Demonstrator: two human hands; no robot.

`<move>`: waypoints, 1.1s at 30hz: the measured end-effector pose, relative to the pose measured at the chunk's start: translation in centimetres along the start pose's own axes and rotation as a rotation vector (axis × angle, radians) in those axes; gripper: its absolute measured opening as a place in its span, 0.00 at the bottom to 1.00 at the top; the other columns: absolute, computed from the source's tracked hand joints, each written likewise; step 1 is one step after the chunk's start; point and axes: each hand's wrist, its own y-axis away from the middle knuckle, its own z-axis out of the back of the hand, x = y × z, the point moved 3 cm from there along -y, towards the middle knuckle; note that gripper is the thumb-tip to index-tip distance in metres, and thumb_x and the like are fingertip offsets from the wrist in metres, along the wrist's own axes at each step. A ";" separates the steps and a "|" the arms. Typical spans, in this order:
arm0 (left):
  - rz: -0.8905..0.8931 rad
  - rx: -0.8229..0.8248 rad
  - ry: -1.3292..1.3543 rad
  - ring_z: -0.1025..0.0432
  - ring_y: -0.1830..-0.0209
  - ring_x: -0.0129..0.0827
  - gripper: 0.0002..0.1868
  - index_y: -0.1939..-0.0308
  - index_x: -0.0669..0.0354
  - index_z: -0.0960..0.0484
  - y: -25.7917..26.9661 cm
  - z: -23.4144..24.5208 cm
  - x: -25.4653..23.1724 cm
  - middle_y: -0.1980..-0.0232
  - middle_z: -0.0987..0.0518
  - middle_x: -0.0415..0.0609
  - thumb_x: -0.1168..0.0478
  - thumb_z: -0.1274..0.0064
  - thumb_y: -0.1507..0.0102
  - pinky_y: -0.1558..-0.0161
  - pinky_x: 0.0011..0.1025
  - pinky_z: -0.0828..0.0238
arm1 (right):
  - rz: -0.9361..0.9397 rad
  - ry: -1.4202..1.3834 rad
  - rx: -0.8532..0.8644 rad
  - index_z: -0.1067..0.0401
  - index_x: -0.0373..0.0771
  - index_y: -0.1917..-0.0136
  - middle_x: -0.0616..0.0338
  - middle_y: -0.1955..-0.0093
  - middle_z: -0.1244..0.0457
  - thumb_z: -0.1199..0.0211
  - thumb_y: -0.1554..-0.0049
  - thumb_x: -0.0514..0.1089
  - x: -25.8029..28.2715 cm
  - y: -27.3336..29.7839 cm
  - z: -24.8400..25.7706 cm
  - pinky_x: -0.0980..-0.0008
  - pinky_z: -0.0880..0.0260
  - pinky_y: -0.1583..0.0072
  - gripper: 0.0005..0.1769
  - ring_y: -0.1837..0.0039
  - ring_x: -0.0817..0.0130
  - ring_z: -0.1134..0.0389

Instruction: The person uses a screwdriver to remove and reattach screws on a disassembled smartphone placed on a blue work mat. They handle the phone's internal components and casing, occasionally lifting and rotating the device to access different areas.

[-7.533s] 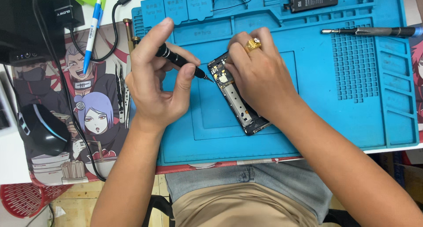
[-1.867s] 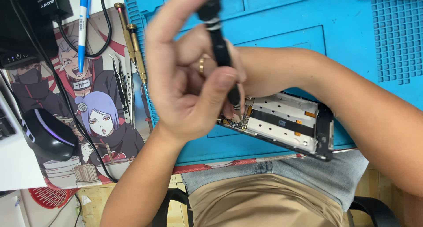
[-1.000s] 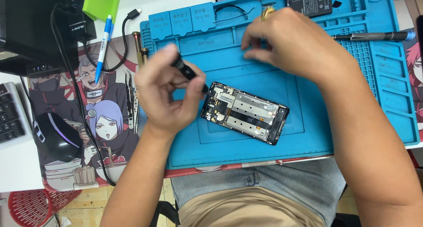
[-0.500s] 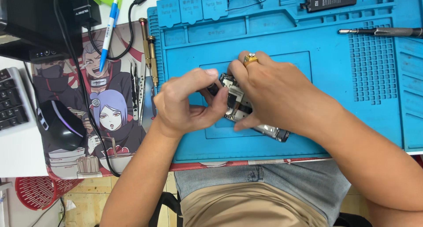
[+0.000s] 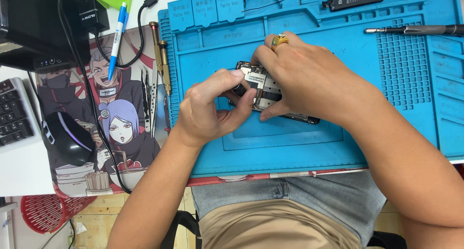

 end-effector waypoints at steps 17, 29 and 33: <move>-0.091 0.054 -0.067 0.25 0.69 0.40 0.24 0.35 0.63 0.37 -0.6 -0.4 -0.5 0.59 0.21 0.55 0.73 0.38 0.27 0.69 0.32 0.28 | 0.007 -0.034 -0.002 0.35 0.43 0.36 0.52 0.40 0.38 0.10 0.67 0.69 -0.1 0.0 0.0 0.44 0.28 0.56 0.56 0.37 0.49 0.37; -0.091 0.079 0.026 0.23 0.58 0.46 0.13 0.40 0.57 0.26 -3.0 0.4 -2.2 0.51 0.18 0.54 0.67 0.41 0.25 0.54 0.41 0.23 | -0.007 -0.060 0.011 0.35 0.43 0.37 0.52 0.39 0.38 0.10 0.67 0.70 -0.2 -0.1 0.0 0.44 0.28 0.57 0.56 0.36 0.49 0.37; 0.010 0.086 0.205 0.18 0.46 0.46 0.07 0.41 0.58 0.25 -4.0 0.5 -2.9 0.47 0.14 0.52 0.65 0.52 0.23 0.37 0.45 0.19 | -0.007 -0.068 0.031 0.36 0.44 0.38 0.53 0.42 0.38 0.09 0.66 0.68 -0.1 -0.1 0.1 0.44 0.28 0.59 0.54 0.36 0.50 0.37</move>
